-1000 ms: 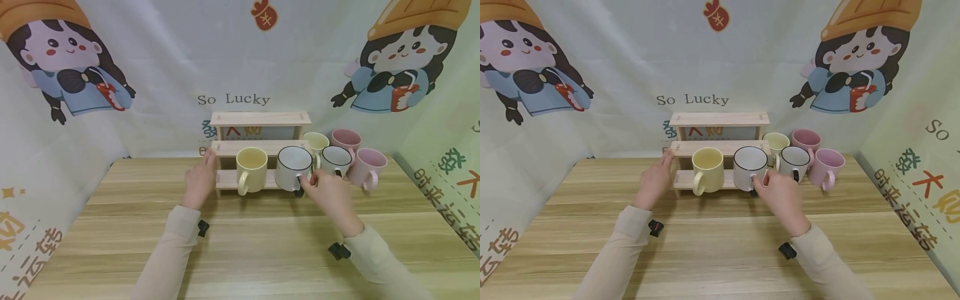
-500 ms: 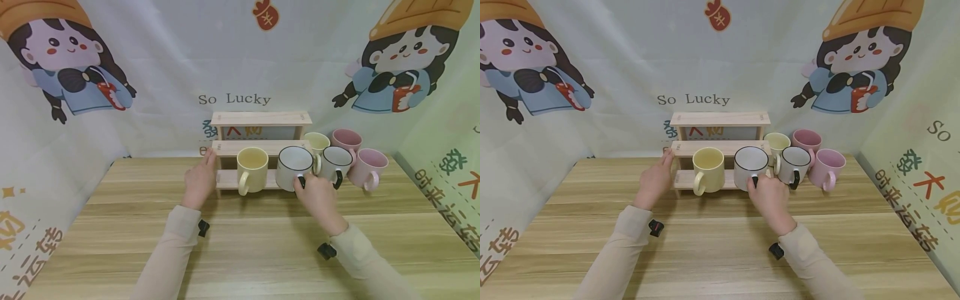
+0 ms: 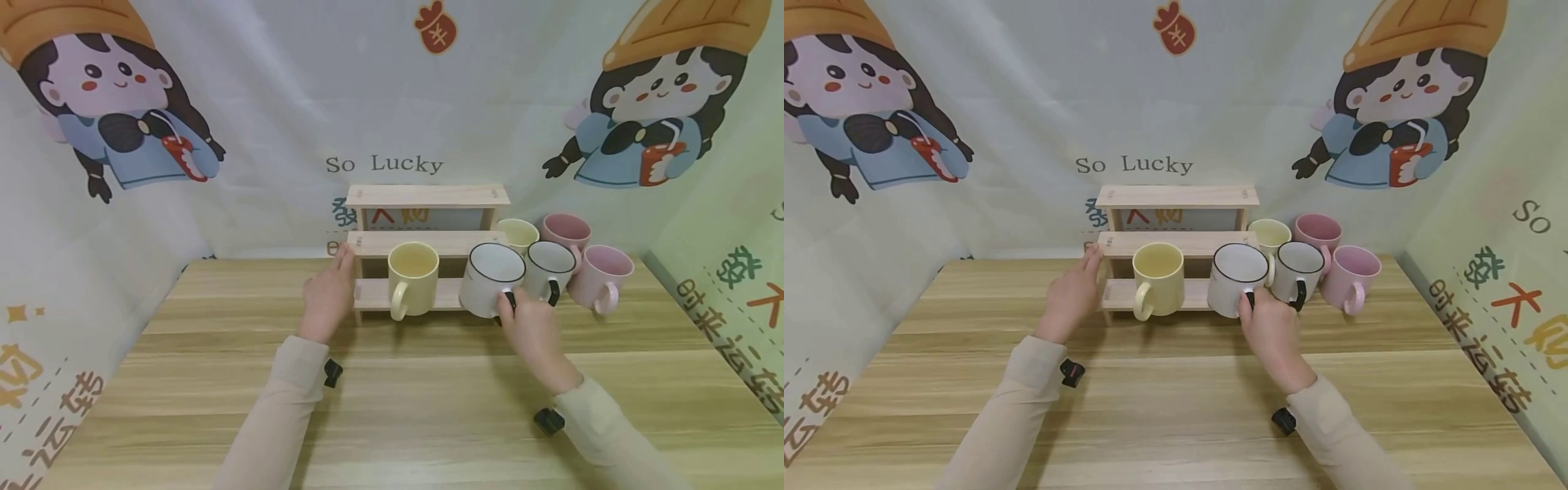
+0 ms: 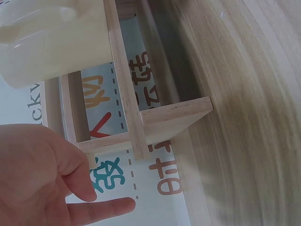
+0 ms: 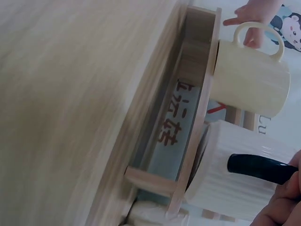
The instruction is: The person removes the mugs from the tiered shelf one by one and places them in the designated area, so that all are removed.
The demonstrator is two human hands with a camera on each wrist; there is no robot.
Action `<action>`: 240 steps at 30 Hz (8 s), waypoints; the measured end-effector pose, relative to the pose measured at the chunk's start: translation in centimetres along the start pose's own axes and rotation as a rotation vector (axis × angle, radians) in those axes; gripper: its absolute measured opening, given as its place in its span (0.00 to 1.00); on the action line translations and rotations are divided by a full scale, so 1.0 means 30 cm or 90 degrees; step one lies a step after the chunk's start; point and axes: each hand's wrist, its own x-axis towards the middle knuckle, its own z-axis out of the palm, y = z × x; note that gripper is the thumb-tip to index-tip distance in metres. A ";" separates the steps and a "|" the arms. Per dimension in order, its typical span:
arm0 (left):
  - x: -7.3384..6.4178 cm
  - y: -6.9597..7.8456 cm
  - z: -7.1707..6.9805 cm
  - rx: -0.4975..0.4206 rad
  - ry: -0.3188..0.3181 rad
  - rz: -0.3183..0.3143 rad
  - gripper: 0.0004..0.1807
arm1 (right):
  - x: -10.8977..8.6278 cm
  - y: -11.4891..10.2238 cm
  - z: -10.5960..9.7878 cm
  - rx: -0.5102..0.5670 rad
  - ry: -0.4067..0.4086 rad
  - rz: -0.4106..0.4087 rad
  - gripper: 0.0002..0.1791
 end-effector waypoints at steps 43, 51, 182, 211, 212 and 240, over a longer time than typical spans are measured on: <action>0.010 -0.003 0.000 0.018 -0.020 -0.011 0.39 | -0.117 0.189 -0.113 -0.073 0.073 0.041 0.16; 0.006 0.002 -0.005 0.016 -0.030 -0.014 0.41 | -0.115 0.186 -0.100 -0.065 0.027 0.058 0.17; 0.016 0.026 -0.013 -0.054 -0.023 -0.023 0.38 | 0.057 -0.160 0.081 0.011 -0.084 -0.061 0.19; 0.014 0.002 -0.010 -0.068 -0.026 -0.026 0.37 | 0.013 0.025 -0.223 0.058 0.089 -0.082 0.21; 0.013 0.003 -0.008 -0.067 -0.028 -0.028 0.37 | 0.010 0.036 -0.236 0.055 0.091 -0.078 0.23; 0.019 0.011 -0.005 -0.058 -0.040 -0.023 0.38 | -0.131 0.353 -0.344 -0.091 0.021 0.052 0.26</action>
